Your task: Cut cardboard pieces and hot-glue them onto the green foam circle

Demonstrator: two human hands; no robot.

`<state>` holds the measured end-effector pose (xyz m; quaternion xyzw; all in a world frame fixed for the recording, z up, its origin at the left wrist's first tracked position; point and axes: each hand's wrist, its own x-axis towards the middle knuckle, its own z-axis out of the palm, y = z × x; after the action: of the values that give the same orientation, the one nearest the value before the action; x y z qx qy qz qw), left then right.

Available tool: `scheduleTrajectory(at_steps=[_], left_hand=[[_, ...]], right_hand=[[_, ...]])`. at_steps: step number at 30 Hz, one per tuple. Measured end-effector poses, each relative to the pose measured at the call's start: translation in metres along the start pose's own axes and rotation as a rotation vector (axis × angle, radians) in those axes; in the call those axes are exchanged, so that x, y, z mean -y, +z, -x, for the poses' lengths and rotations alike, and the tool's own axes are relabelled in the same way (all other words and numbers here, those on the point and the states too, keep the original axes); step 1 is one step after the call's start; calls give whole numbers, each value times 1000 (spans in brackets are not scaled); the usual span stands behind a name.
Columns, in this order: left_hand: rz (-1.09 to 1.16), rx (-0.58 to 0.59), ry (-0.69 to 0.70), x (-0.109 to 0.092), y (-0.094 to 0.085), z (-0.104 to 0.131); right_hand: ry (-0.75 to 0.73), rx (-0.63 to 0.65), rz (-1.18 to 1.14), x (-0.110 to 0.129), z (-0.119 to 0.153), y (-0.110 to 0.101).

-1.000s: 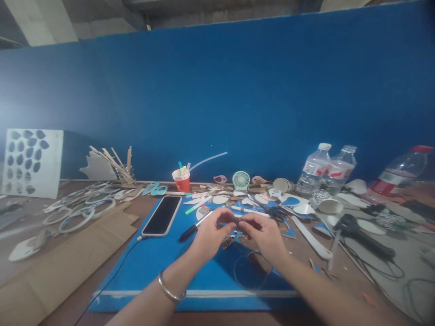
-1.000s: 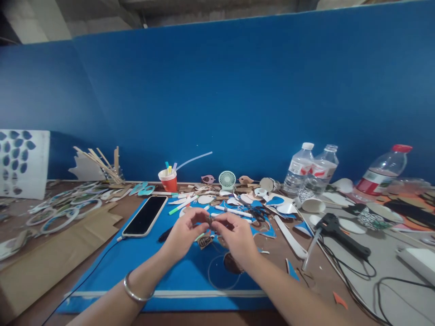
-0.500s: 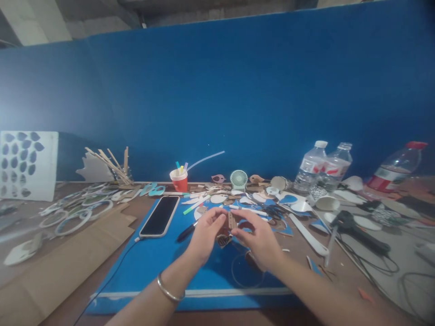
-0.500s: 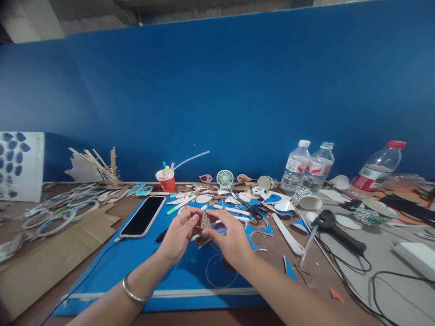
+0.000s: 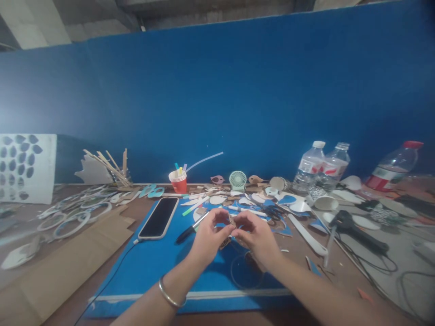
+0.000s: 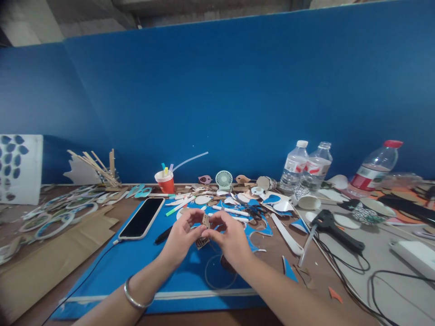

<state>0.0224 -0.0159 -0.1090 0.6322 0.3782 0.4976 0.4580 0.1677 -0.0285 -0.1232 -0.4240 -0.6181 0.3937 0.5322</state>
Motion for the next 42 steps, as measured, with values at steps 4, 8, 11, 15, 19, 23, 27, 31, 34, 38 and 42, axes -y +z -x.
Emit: scheduleTrajectory(at_steps=[4, 8, 11, 15, 19, 23, 27, 31, 34, 38, 42], left_hand=[[-60, -68, 22, 2, -1, 1], [-275, -100, 171, 2, -4, 2], [-354, -89, 238, 2, -4, 3], [-393, -93, 294, 4, -4, 3], [-464, -59, 337, 4, -5, 3], [-476, -14, 355, 2, -5, 3], [-450, -10, 355, 2, -4, 5], [-487, -6, 397, 5, -5, 5], [-536, 34, 442, 7, -6, 4], [-560, 88, 462, 6, -6, 5], [-528, -57, 410, 0, -4, 9]], right_hand=[[-102, -45, 167, 7, 0, -2], [-218, -75, 271, 13, 0, -1], [-190, -52, 285, 14, 1, -1], [55, -36, 103, 13, -2, -1], [250, -14, -65, 9, -7, 0], [296, -1, -157, 6, -9, 1], [313, -3, -206, 4, -9, 1], [292, -3, -188, 4, -9, 0], [245, -11, -108, 5, -8, 0], [148, -75, 91, 4, -5, -1], [106, -152, 255, 4, -5, -2]])
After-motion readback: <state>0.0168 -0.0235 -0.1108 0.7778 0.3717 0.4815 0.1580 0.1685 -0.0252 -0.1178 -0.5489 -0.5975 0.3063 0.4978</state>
